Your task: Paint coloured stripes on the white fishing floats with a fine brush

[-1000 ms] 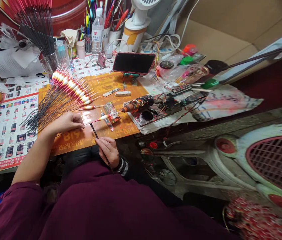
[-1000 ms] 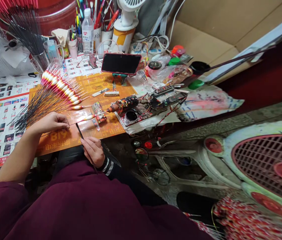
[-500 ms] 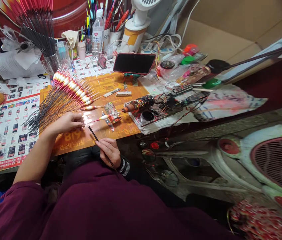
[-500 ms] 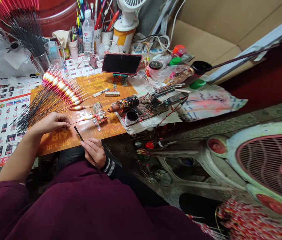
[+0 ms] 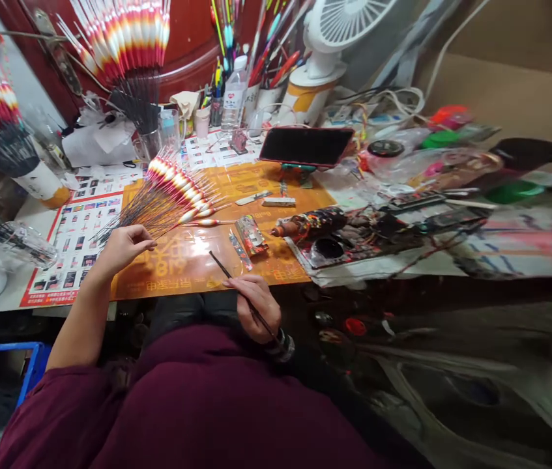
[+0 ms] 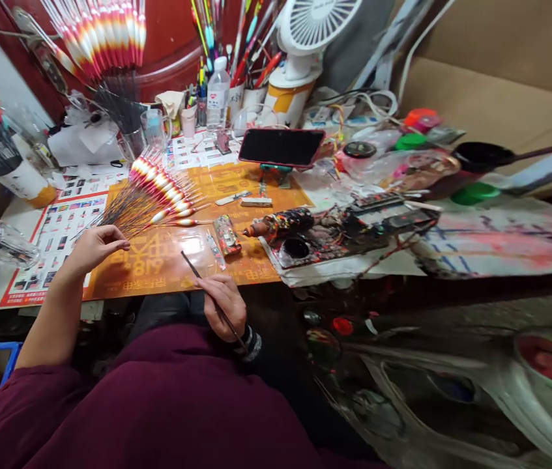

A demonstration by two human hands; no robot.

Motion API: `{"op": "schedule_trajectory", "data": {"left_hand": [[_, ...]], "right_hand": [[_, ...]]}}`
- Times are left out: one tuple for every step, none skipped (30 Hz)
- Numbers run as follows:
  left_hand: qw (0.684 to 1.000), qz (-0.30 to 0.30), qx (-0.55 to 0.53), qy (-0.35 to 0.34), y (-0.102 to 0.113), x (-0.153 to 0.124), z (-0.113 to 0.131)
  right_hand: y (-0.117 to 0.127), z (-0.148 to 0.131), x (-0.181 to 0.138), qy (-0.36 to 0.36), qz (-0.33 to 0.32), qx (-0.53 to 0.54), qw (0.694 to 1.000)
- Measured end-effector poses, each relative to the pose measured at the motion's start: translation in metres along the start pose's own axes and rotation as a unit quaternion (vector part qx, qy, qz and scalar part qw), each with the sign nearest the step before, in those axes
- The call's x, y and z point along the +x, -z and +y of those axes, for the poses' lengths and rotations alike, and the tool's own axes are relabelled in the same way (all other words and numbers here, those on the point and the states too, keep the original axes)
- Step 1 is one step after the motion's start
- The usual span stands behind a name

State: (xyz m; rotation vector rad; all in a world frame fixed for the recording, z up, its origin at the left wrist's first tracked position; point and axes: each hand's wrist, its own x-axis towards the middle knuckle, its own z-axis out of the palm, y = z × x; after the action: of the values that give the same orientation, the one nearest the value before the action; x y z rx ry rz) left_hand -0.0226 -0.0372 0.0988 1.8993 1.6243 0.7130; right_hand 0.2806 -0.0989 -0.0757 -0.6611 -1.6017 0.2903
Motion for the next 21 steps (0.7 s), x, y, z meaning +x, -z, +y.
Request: {"op": "schedule_trajectory", "data": {"left_hand": [[1.0, 0.026, 0.008, 0.007, 0.004, -0.01, -0.001], [0.999, 0.047, 0.01, 0.017, 0.008, -0.019, -0.002], [0.998, 0.064, 0.006, 0.027, 0.011, -0.029, -0.003], [0.996, 0.079, -0.001, 0.036, 0.014, -0.04, -0.005], [0.995, 0.092, -0.009, 0.044, 0.016, -0.05, -0.007], [0.993, 0.104, -0.015, 0.051, 0.018, -0.06, -0.01], [0.991, 0.118, -0.02, 0.058, 0.019, -0.07, -0.014], [0.989, 0.134, -0.025, 0.066, 0.019, -0.08, -0.018], [0.985, 0.15, -0.03, 0.075, 0.019, -0.089, -0.022], [0.982, 0.168, -0.037, 0.084, 0.019, -0.098, -0.027], [0.977, 0.183, -0.049, 0.094, 0.019, -0.107, -0.031], [0.973, 0.196, -0.061, 0.102, 0.018, -0.114, -0.035], [0.97, 0.207, -0.071, 0.108, 0.018, -0.121, -0.039], [0.967, 0.216, -0.076, 0.113, 0.018, -0.128, -0.042], [0.965, 0.223, -0.075, 0.116, 0.018, -0.134, -0.044], [0.963, 0.229, -0.073, 0.119, 0.018, -0.14, -0.046], [0.961, 0.236, -0.071, 0.123, 0.019, -0.145, -0.048], [0.959, 0.242, -0.07, 0.126, 0.02, -0.149, -0.049], [0.957, 0.25, -0.07, 0.13, 0.02, -0.153, -0.05], [0.955, 0.256, -0.068, 0.135, 0.021, -0.157, -0.051], [0.953, 0.261, -0.066, 0.14, 0.022, -0.16, -0.051]], "right_hand": [[-0.001, -0.001, 0.002, -0.011, 0.013, 0.003, 1.0], [-0.003, -0.002, 0.003, -0.019, 0.024, 0.006, 1.0], [-0.004, -0.003, 0.004, -0.025, 0.031, 0.008, 0.999], [-0.005, -0.004, 0.004, -0.027, 0.035, 0.01, 0.999], [-0.006, -0.004, 0.003, -0.027, 0.036, 0.012, 0.999], [-0.006, -0.004, 0.002, -0.026, 0.037, 0.014, 0.999], [-0.007, -0.004, 0.001, -0.025, 0.041, 0.015, 0.999], [-0.007, -0.003, -0.001, -0.023, 0.045, 0.016, 0.999], [-0.007, -0.002, -0.003, -0.022, 0.051, 0.017, 0.998], [-0.007, -0.001, -0.005, -0.023, 0.055, 0.016, 0.998], [-0.007, 0.001, -0.006, -0.023, 0.058, 0.014, 0.998], [-0.007, 0.002, -0.008, -0.023, 0.059, 0.012, 0.998], [-0.007, 0.003, -0.009, -0.024, 0.06, 0.009, 0.998], [-0.007, 0.004, -0.01, -0.025, 0.06, 0.007, 0.998], [-0.007, 0.005, -0.011, -0.025, 0.06, 0.006, 0.998], [-0.008, 0.005, -0.012, -0.025, 0.061, 0.006, 0.998], [-0.008, 0.005, -0.012, -0.024, 0.064, 0.007, 0.998], [-0.008, 0.005, -0.012, -0.024, 0.067, 0.009, 0.997], [-0.008, 0.004, -0.012, -0.023, 0.069, 0.011, 0.997], [-0.008, 0.004, -0.012, -0.023, 0.071, 0.012, 0.997], [-0.008, 0.003, -0.012, -0.024, 0.072, 0.013, 0.997]]}}
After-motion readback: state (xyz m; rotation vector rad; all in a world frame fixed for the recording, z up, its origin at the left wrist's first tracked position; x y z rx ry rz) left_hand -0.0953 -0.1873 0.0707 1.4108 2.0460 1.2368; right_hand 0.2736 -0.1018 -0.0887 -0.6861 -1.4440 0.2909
